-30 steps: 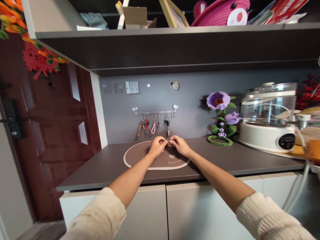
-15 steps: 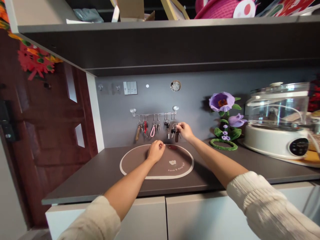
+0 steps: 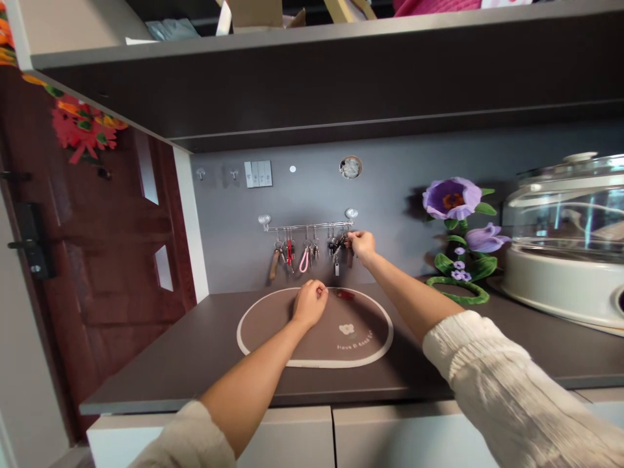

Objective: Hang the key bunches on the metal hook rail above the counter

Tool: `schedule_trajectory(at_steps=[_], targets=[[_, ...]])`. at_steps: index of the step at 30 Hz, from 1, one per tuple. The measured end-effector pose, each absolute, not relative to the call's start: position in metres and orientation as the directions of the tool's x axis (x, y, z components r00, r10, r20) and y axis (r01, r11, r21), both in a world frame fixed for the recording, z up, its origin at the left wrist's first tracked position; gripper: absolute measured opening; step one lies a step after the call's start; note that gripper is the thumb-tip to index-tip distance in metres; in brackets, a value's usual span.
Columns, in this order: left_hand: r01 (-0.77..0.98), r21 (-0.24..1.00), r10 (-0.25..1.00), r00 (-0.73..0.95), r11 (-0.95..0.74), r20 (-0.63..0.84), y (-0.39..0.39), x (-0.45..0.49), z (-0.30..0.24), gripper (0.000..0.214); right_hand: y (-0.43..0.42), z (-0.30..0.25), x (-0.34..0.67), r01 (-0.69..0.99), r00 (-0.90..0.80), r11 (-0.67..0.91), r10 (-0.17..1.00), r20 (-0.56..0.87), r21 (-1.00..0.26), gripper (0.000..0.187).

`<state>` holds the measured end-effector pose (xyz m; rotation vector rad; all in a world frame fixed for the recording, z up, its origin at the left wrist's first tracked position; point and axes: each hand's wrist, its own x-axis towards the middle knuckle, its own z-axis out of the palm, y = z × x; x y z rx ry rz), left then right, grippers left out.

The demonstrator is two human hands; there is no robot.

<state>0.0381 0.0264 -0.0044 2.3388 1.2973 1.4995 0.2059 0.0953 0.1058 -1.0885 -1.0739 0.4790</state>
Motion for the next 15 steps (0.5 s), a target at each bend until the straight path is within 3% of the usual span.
schedule_trajectory(at_steps=[6, 15], targets=[[0.600, 0.476, 0.680, 0.163, -0.643, 0.714, 0.027, 0.038, -0.005, 0.013, 0.105, 0.100, 0.208, 0.106, 0.483, 0.405, 0.778, 0.403, -0.908, 0.015], [0.610, 0.495, 0.705, 0.151, -0.618, 0.693, 0.028, 0.037, -0.004, 0.011, 0.100, 0.086, 0.213, 0.161, 0.443, 0.413, 0.781, 0.440, -0.896, 0.011]])
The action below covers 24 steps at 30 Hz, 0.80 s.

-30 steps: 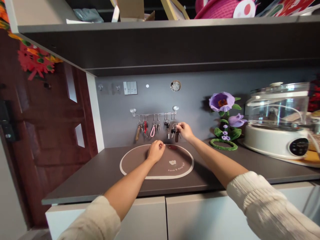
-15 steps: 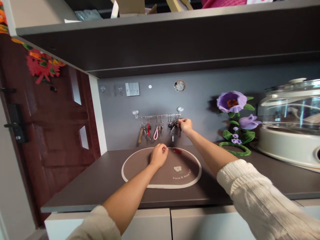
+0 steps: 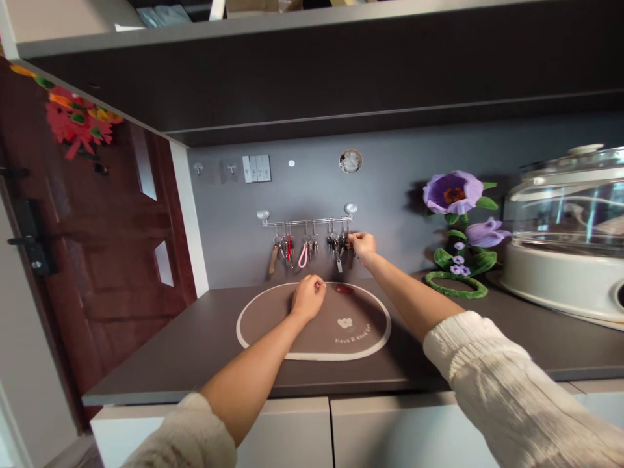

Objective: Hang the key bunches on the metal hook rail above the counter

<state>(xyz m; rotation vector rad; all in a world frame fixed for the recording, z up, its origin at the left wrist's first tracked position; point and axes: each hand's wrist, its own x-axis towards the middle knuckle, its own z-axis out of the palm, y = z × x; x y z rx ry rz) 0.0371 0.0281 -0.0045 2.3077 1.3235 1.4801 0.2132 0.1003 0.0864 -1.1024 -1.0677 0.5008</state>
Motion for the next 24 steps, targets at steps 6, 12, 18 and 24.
schedule_trajectory(at_steps=[6, 12, 18, 24], targets=[[0.612, 0.485, 0.699, 0.162, -0.625, 0.697, 0.031, 0.035, -0.006, 0.011, 0.094, 0.079, 0.214, 0.262, 0.437, 0.395, 0.765, 0.473, -0.881, 0.005], [0.609, 0.483, 0.703, 0.181, -0.629, 0.688, 0.032, 0.033, -0.006, 0.011, 0.083, 0.066, 0.215, 0.238, 0.436, 0.380, 0.781, 0.448, -0.894, 0.011], [0.612, 0.480, 0.708, 0.192, -0.628, 0.680, 0.034, 0.031, -0.006, 0.009, 0.062, 0.039, 0.207, 0.331, 0.351, 0.329, 0.827, 0.439, -0.884, 0.010], [0.672, 0.436, 0.724, 0.219, -0.598, 0.655, 0.035, 0.028, -0.004, 0.010, 0.046, 0.012, 0.203, 0.750, 0.180, 0.149, 0.892, 0.415, -0.644, 0.008]])
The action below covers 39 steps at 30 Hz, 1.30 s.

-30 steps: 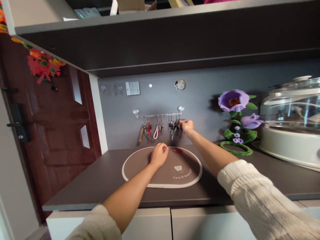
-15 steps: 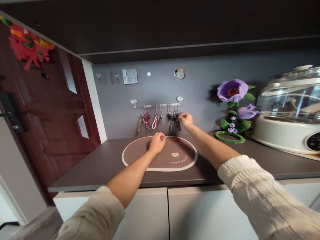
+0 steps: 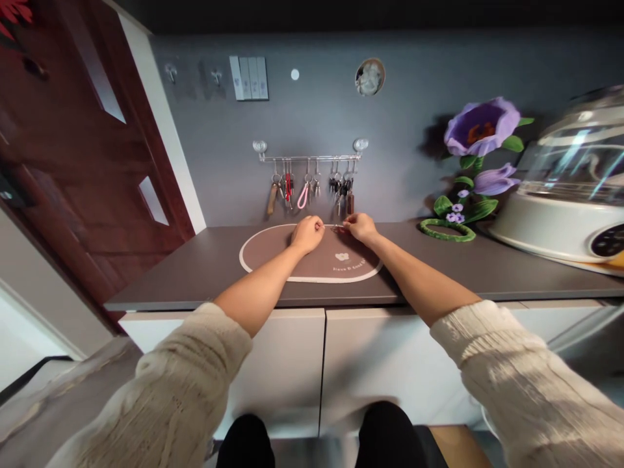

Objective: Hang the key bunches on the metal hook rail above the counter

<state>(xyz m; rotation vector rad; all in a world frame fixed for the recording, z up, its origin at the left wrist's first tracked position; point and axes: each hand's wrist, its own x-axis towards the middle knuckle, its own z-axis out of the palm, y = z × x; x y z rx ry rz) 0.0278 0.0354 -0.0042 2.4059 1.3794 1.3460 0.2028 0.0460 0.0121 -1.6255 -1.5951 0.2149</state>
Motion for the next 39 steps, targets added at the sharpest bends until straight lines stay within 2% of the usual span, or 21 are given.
schedule_trajectory(at_steps=[2, 5, 7, 9, 19, 24, 29, 34, 39], targets=[[0.690, 0.424, 0.736, 0.234, -0.586, 0.636, 0.036, 0.027, -0.004, 0.010, 0.043, 0.011, 0.201, 0.881, 0.108, 0.088, 0.919, 0.379, -0.464, 0.016], [0.701, 0.410, 0.745, 0.262, -0.584, 0.613, 0.037, 0.027, -0.005, 0.010, 0.041, 0.012, 0.198, 0.968, 0.048, 0.036, 0.944, 0.327, -0.247, 0.033], [0.701, 0.403, 0.745, 0.278, -0.589, 0.606, 0.038, 0.027, -0.006, 0.009, 0.040, 0.012, 0.197, 0.985, 0.025, 0.029, 0.952, 0.305, -0.172, 0.038], [0.699, 0.399, 0.744, 0.287, -0.593, 0.604, 0.038, 0.027, -0.007, 0.009, 0.041, 0.011, 0.196, 0.988, 0.007, 0.042, 0.950, 0.311, -0.152, 0.037], [0.691, 0.418, 0.749, 0.276, -0.590, 0.602, 0.038, 0.027, -0.007, 0.010, 0.042, 0.011, 0.197, 0.921, 0.004, 0.158, 0.910, 0.414, -0.357, 0.016], [0.689, 0.427, 0.753, 0.268, -0.586, 0.601, 0.036, 0.026, -0.006, 0.015, 0.038, 0.013, 0.198, 0.836, -0.076, 0.289, 0.903, 0.424, -0.467, 0.010], [0.678, 0.451, 0.761, 0.256, -0.580, 0.595, 0.034, 0.026, -0.005, 0.016, 0.034, 0.016, 0.197, 0.749, -0.068, 0.334, 0.898, 0.435, -0.573, 0.008], [0.642, 0.464, 0.742, 0.261, -0.611, 0.617, 0.036, 0.027, -0.004, 0.015, 0.030, 0.018, 0.193, 0.609, -0.146, 0.427, 0.889, 0.434, -0.669, 0.013], [0.631, 0.472, 0.732, 0.236, -0.616, 0.639, 0.038, 0.026, -0.003, 0.010, 0.025, 0.020, 0.188, 0.494, -0.192, 0.459, 0.886, 0.423, -0.738, 0.009]])
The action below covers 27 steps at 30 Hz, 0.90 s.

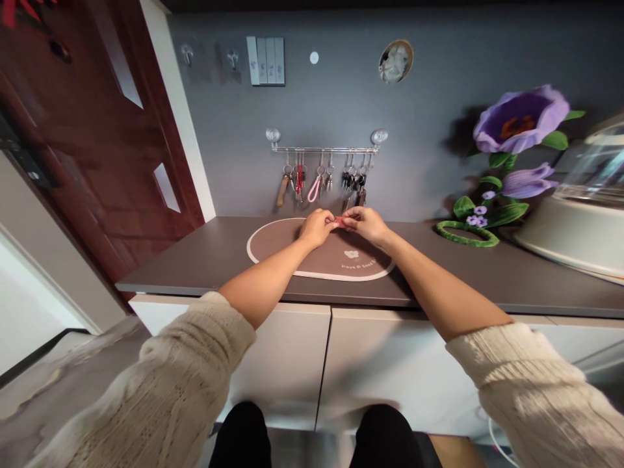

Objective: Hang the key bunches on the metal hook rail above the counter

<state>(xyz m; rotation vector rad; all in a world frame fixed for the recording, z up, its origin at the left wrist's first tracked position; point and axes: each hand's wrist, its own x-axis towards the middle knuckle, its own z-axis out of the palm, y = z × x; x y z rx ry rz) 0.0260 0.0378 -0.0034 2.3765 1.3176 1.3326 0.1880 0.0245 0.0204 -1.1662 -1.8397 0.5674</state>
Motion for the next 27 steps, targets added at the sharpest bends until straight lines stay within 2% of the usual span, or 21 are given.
schedule_trajectory(at_steps=[10, 16, 23, 27], targets=[[0.650, 0.437, 0.696, 0.203, -0.621, 0.688, 0.030, 0.025, 0.005, 0.012, 0.023, 0.027, 0.184, 0.332, -0.102, 0.433, 0.900, 0.424, -0.838, 0.015], [0.652, 0.397, 0.663, 0.222, -0.646, 0.715, 0.029, 0.025, 0.007, 0.015, 0.025, 0.024, 0.185, 0.274, -0.046, 0.329, 0.943, 0.330, -0.904, 0.012], [0.566, 0.455, 0.642, 0.182, -0.687, 0.745, 0.029, 0.026, 0.008, 0.013, 0.027, 0.018, 0.185, 0.241, -0.097, 0.239, 0.970, 0.221, -0.941, 0.012], [0.513, 0.510, 0.659, 0.157, -0.691, 0.735, 0.030, 0.027, 0.008, 0.012, 0.025, 0.016, 0.183, 0.248, -0.124, 0.245, 0.967, 0.221, -0.937, 0.011]])
